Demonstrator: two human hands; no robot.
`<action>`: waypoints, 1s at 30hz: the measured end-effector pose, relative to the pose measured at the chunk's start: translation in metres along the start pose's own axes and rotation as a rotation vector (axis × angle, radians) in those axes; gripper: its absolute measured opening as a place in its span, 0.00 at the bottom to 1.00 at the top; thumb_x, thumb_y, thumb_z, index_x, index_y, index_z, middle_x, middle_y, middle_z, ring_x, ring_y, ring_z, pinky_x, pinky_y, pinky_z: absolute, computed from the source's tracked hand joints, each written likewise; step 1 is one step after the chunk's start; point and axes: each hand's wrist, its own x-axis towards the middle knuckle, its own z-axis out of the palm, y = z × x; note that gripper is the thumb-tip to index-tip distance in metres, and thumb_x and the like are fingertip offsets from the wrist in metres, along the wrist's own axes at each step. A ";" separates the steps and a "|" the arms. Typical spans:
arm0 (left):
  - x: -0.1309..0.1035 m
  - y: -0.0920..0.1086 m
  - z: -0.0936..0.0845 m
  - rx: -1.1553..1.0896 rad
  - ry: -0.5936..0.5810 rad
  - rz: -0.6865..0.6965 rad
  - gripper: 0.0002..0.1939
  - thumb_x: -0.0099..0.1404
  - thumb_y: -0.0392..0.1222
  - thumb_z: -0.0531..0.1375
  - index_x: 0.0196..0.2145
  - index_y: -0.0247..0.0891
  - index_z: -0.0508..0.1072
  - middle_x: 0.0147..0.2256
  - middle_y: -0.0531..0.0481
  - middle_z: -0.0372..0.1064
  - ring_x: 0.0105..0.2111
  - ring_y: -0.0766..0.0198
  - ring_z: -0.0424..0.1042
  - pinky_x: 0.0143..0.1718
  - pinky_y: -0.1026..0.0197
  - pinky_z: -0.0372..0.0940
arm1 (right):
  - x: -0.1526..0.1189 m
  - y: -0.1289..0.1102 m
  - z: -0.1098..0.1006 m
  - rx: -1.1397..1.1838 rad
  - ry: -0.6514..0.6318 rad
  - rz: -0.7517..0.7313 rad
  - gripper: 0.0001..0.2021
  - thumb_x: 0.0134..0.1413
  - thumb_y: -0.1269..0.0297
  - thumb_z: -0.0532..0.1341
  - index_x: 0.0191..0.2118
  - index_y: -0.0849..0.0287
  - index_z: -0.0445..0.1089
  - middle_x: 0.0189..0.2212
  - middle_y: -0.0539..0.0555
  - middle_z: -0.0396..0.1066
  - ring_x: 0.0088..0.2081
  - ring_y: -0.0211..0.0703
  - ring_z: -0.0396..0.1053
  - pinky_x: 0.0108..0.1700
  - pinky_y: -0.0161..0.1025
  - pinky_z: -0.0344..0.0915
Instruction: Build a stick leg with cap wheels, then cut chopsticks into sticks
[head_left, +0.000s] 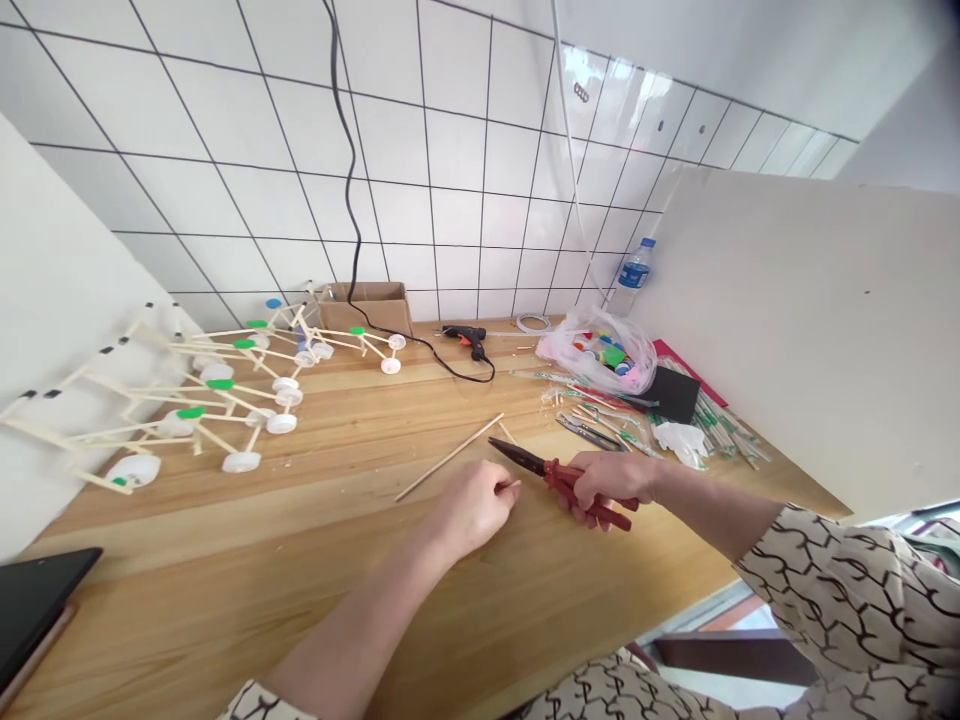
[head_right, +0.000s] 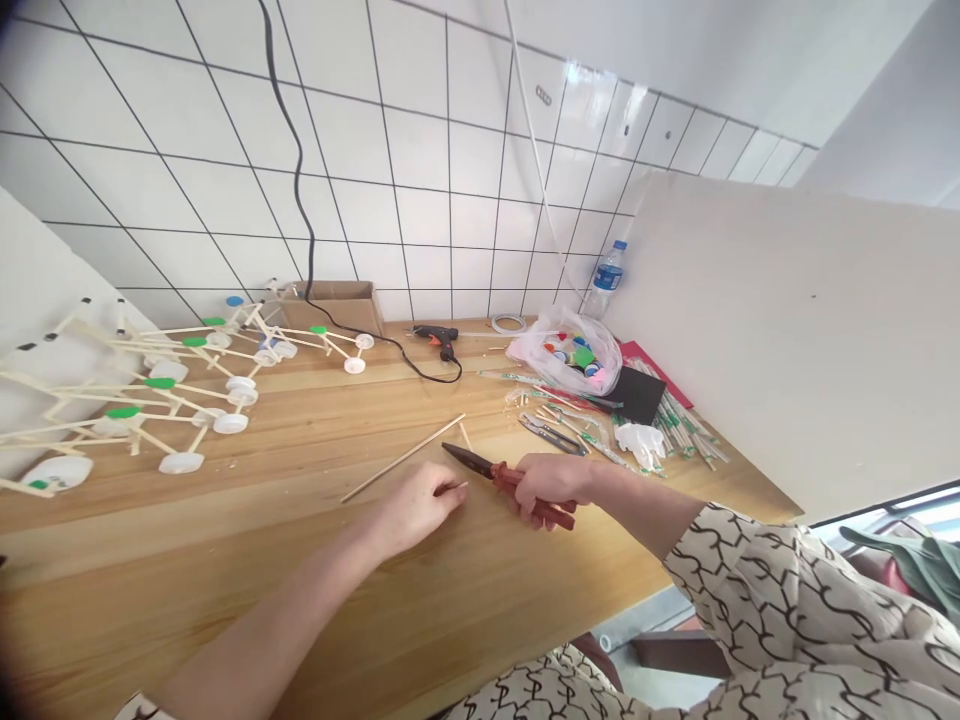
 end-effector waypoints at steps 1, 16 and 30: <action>-0.001 0.002 -0.002 0.025 0.013 -0.002 0.15 0.58 0.38 0.54 0.14 0.38 0.64 0.14 0.56 0.54 0.17 0.67 0.56 0.22 0.63 0.46 | 0.000 0.003 -0.001 0.046 -0.014 -0.026 0.09 0.28 0.74 0.53 0.24 0.63 0.63 0.18 0.49 0.65 0.20 0.37 0.65 0.20 0.32 0.64; 0.015 -0.038 -0.015 0.211 0.315 -0.050 0.09 0.60 0.44 0.54 0.29 0.38 0.71 0.33 0.47 0.70 0.34 0.60 0.68 0.35 0.61 0.59 | 0.044 0.029 -0.017 0.659 -0.288 -0.499 0.15 0.33 0.74 0.54 0.34 0.67 0.66 0.24 0.54 0.69 0.25 0.40 0.70 0.24 0.34 0.68; 0.027 -0.050 -0.022 0.132 0.386 -0.243 0.09 0.62 0.43 0.50 0.27 0.39 0.63 0.23 0.52 0.67 0.23 0.64 0.66 0.27 0.64 0.59 | 0.029 0.030 -0.014 0.688 -0.295 -0.426 0.17 0.29 0.73 0.56 0.34 0.65 0.66 0.27 0.55 0.71 0.28 0.42 0.69 0.31 0.39 0.66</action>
